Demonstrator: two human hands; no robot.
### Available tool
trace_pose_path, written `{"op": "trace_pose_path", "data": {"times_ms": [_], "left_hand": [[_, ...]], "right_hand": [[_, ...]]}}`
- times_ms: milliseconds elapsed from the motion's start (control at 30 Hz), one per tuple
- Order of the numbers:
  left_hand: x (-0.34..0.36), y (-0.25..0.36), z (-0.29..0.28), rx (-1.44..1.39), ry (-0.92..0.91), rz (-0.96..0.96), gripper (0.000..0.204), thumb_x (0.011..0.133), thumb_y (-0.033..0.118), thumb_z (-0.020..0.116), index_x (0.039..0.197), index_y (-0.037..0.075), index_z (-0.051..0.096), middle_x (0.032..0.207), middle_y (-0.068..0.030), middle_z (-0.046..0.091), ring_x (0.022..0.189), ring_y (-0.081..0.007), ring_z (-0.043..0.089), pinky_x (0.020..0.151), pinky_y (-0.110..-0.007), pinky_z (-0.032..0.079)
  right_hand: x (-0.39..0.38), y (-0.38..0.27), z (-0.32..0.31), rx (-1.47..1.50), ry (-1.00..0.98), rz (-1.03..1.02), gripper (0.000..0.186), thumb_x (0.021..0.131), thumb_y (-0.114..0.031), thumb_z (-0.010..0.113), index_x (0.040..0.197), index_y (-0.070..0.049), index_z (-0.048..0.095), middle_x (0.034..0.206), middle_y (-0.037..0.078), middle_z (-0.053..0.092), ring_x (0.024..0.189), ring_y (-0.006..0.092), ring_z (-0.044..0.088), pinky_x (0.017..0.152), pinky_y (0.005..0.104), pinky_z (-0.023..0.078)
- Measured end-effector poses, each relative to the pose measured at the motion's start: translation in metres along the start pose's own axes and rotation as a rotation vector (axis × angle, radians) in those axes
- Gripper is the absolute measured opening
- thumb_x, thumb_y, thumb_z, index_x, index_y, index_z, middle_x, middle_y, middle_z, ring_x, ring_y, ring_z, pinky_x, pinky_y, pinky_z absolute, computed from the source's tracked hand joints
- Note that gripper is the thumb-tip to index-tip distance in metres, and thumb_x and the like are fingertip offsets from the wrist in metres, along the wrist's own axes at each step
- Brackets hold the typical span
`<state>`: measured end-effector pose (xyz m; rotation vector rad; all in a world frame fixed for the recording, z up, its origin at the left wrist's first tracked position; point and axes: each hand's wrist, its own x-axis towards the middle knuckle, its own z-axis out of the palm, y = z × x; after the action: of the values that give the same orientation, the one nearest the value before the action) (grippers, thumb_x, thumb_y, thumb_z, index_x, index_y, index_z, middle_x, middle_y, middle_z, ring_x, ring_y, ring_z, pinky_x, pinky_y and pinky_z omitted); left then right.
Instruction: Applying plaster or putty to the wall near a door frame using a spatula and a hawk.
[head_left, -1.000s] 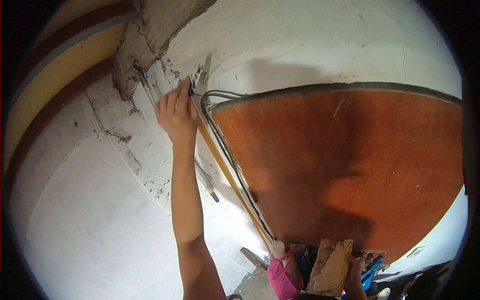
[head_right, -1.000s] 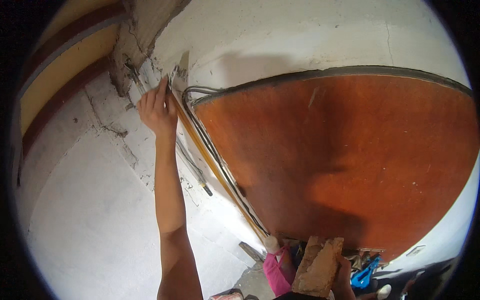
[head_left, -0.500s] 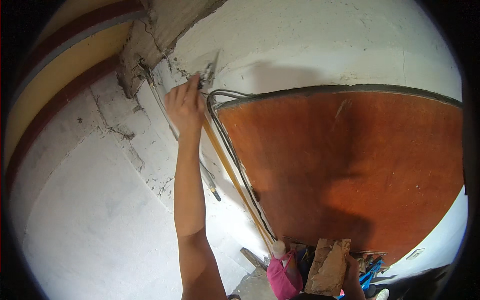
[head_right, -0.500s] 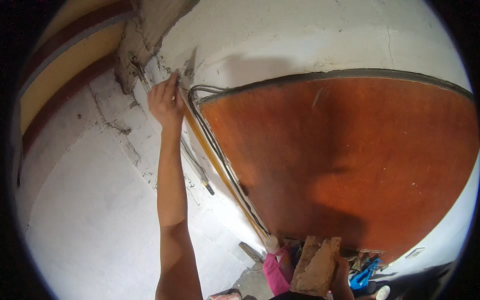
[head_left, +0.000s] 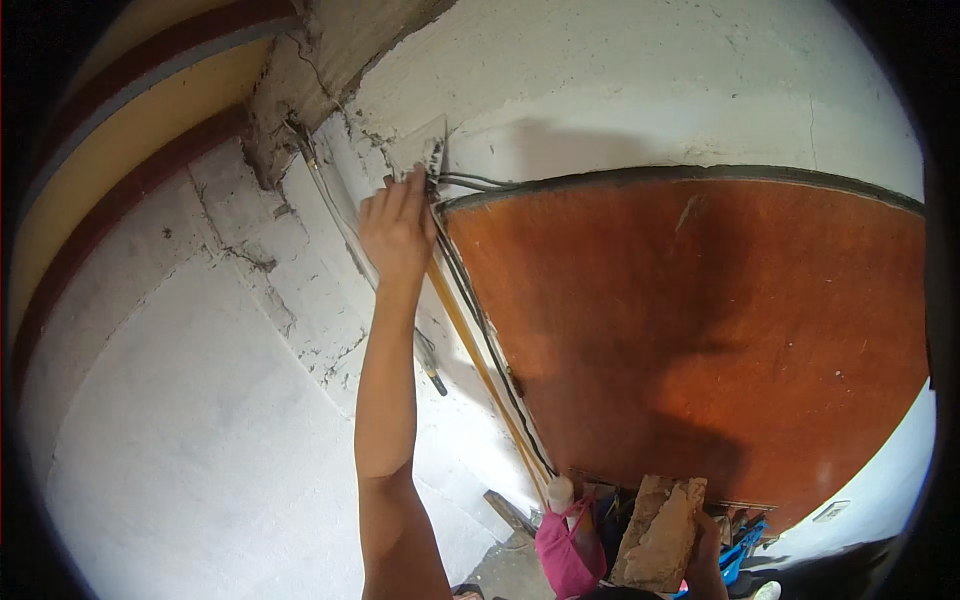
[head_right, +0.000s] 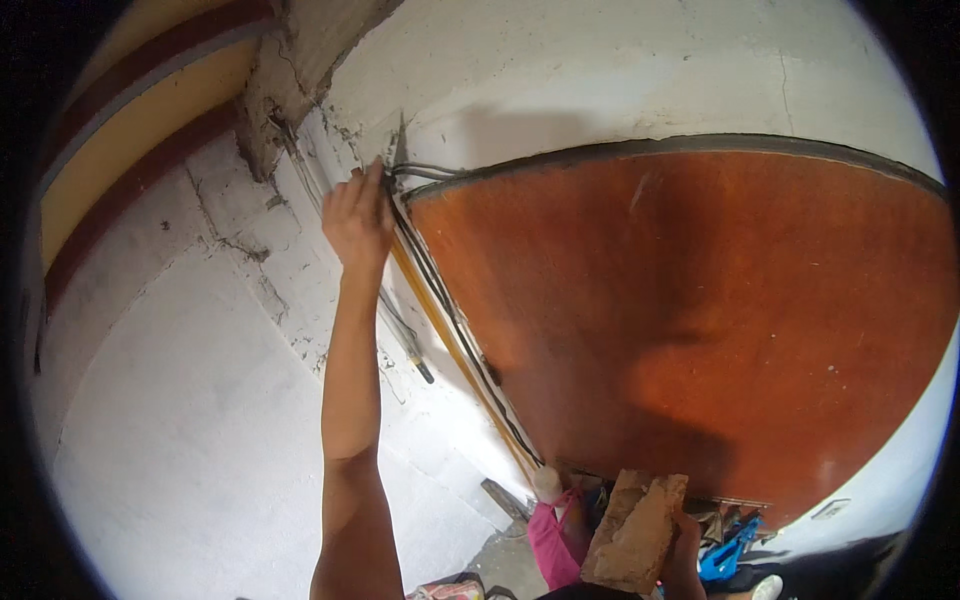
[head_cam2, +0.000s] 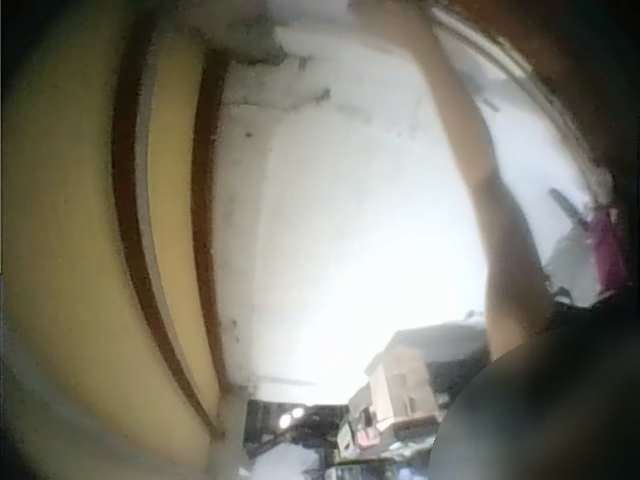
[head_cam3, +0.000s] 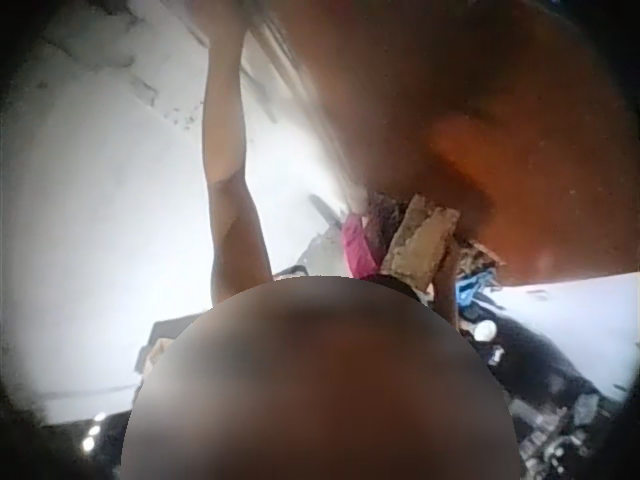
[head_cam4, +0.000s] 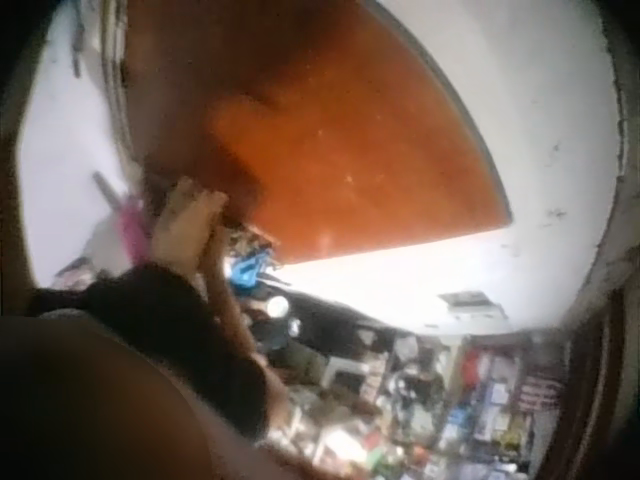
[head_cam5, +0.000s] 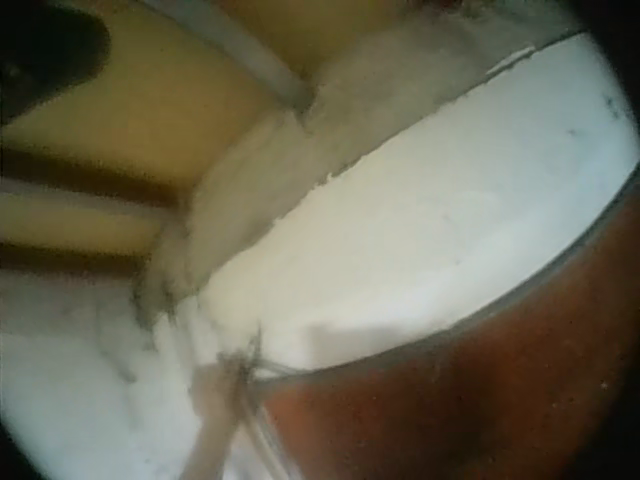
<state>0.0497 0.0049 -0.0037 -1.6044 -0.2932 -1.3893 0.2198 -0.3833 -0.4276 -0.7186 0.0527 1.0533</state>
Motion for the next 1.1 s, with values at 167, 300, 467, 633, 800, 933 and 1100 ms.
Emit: {"op": "trace_pose_path", "data": {"times_ms": [167, 300, 467, 633, 800, 933, 1100], "left_hand": [[-0.001, 0.002, -0.007, 0.006, 0.077, -0.075, 0.044, 0.067, 0.003, 0.066, 0.11, 0.01, 0.067, 0.08, -0.0042, 0.06, 0.074, -0.0219, 0.056, 0.068, -0.035, 0.044], [0.006, 0.004, -0.004, 0.033, -0.02, -0.134, 0.038, 0.069, 0.004, 0.066, 0.107, 0.009, 0.068, 0.079, -0.0059, 0.06, 0.073, -0.0229, 0.057, 0.068, -0.035, 0.045], [0.009, 0.009, -0.007, -0.097, 0.174, -0.005, 0.033, 0.068, 0.002, 0.066, 0.1, 0.004, 0.068, 0.077, -0.0048, 0.057, 0.07, -0.0221, 0.054, 0.062, -0.035, 0.042], [0.018, 0.014, -0.008, -0.032, 0.119, -0.166, 0.031, 0.07, 0.0, 0.065, 0.101, 0.003, 0.067, 0.077, -0.0059, 0.057, 0.071, -0.0221, 0.054, 0.062, -0.034, 0.042], [0.006, 0.025, -0.016, -0.066, 0.044, -0.092, 0.034, 0.069, 0.001, 0.065, 0.103, 0.004, 0.067, 0.083, -0.0084, 0.061, 0.073, -0.0226, 0.056, 0.063, -0.035, 0.043], [0.014, 0.006, -0.017, -0.062, 0.149, -0.149, 0.033, 0.069, 0.001, 0.064, 0.102, 0.005, 0.068, 0.076, -0.0066, 0.058, 0.069, -0.0234, 0.054, 0.061, -0.035, 0.042], [0.018, 0.016, -0.008, -0.038, 0.053, -0.137, 0.032, 0.069, 0.003, 0.065, 0.1, 0.005, 0.068, 0.076, -0.0053, 0.057, 0.071, -0.0234, 0.054, 0.064, -0.035, 0.043]], "right_hand": [[-0.012, 0.001, 0.006, 0.013, -0.065, -0.064, 0.041, 0.086, -0.03, 0.05, 0.114, -0.002, 0.056, 0.103, 0.011, 0.063, 0.092, 0.0245, 0.06, 0.082, 0.0369, 0.049], [-0.028, -0.003, 0.017, 0.011, -0.06, -0.024, 0.041, 0.085, -0.034, 0.049, 0.111, -0.003, 0.056, 0.102, 0.01, 0.063, 0.091, 0.0234, 0.06, 0.08, 0.0357, 0.05], [-0.032, -0.002, 0.02, 0.018, -0.075, -0.032, 0.04, 0.085, -0.033, 0.05, 0.112, -0.004, 0.057, 0.1, 0.009, 0.063, 0.09, 0.0237, 0.06, 0.082, 0.0358, 0.049], [-0.033, 0.0, 0.015, -0.001, -0.045, -0.01, 0.04, 0.086, -0.032, 0.049, 0.113, -0.005, 0.058, 0.101, 0.009, 0.063, 0.091, 0.0241, 0.06, 0.084, 0.0367, 0.048], [-0.031, 0.001, 0.013, -0.001, -0.067, 0.044, 0.04, 0.087, -0.033, 0.047, 0.112, -0.004, 0.058, 0.103, 0.01, 0.063, 0.093, 0.0238, 0.06, 0.086, 0.0373, 0.047], [-0.031, 0.001, 0.014, -0.046, -0.09, -0.04, 0.04, 0.088, -0.033, 0.045, 0.111, -0.004, 0.058, 0.101, 0.009, 0.064, 0.093, 0.0232, 0.06, 0.085, 0.0362, 0.048], [-0.033, 0.0, 0.015, -0.024, -0.045, -0.032, 0.038, 0.086, -0.031, 0.048, 0.107, -0.002, 0.059, 0.095, 0.009, 0.065, 0.085, 0.023, 0.061, 0.078, 0.0356, 0.05]]}}
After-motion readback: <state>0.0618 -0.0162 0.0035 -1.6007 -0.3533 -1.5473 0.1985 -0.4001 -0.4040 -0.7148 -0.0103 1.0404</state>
